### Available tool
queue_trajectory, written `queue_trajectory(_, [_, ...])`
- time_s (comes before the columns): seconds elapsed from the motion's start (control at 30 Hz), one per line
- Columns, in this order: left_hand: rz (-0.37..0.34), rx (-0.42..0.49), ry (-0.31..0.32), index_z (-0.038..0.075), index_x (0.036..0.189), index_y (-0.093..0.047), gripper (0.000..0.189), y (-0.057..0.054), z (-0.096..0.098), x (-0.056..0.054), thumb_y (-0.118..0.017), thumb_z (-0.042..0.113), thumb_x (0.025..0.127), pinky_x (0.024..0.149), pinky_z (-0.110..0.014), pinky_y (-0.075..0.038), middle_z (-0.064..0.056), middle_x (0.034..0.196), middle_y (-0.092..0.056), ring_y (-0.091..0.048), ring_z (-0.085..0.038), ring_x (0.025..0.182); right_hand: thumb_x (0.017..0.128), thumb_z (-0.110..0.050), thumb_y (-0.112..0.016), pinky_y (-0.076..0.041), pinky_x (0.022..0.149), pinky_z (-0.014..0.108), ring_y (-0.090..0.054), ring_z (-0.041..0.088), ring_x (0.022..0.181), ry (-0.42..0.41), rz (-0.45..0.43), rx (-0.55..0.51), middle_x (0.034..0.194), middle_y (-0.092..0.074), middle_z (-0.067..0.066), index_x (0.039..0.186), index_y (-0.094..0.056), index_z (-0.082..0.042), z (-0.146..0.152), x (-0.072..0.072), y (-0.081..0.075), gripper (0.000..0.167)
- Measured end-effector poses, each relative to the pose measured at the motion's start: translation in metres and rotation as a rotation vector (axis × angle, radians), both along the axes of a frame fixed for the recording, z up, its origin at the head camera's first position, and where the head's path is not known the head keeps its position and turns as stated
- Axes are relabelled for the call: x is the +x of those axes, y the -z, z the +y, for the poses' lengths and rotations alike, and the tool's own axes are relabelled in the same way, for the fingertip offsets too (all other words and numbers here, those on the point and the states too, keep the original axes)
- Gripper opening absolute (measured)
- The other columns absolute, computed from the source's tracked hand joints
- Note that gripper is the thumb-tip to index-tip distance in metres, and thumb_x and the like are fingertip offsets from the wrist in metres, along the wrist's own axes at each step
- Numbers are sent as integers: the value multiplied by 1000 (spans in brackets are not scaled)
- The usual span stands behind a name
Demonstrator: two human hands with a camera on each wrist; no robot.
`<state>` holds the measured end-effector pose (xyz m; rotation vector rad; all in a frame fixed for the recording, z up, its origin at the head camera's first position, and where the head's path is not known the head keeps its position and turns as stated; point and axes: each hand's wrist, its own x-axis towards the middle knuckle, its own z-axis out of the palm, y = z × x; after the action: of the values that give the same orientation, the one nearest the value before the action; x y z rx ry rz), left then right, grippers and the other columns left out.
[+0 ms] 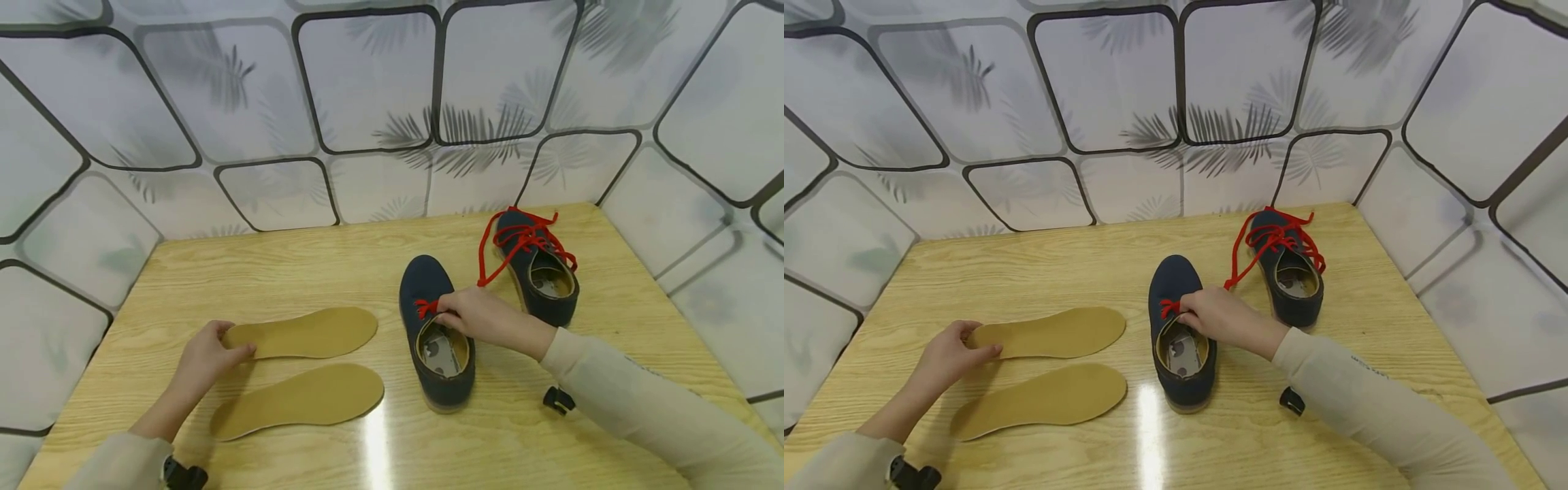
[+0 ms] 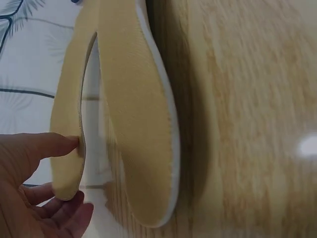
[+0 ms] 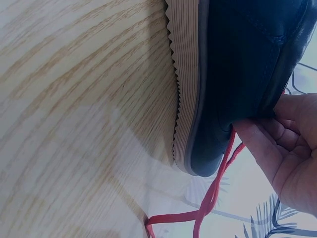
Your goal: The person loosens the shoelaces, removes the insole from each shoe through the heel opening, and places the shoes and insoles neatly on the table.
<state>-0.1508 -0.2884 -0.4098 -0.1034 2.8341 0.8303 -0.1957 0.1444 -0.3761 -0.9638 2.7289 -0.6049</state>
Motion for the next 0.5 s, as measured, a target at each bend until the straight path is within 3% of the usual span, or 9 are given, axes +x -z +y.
queue_trajectory(0.1, [46, -59, 23, -12, 130, -42, 72, 3, 0, 1, -68, 38, 85, 78, -54, -49, -36, 123, -46, -50, -48, 106, 90, -18, -63, -39, 49, 20, -48, 3, 56, 2, 3, 6, 74, -63, -5, 86, -66, -10, -1, 0, -1, 9])
queue_trajectory(0.27, [130, -167, 29, -6, 126, -49, 62, 3, 6, 4, -68, 36, 84, 62, -45, -51, -31, 122, -47, -55, -42, 97, 90, -18, -64, -39, 50, 20, -48, 3, 56, 3, 18, 29, 73, -62, -5, 85, -66, -11, -2, 1, -2, 9])
queue_trajectory(0.5, [276, -223, 79, -3, 124, -52, 52, 3, 26, 5, -68, 26, 84, 44, -30, -42, -29, 119, -50, -57, -34, 80, 89, -17, -64, -40, 52, 19, -49, 3, 58, -4, 40, 52, 73, -62, -5, 85, -65, -11, -4, 3, -4, 8])
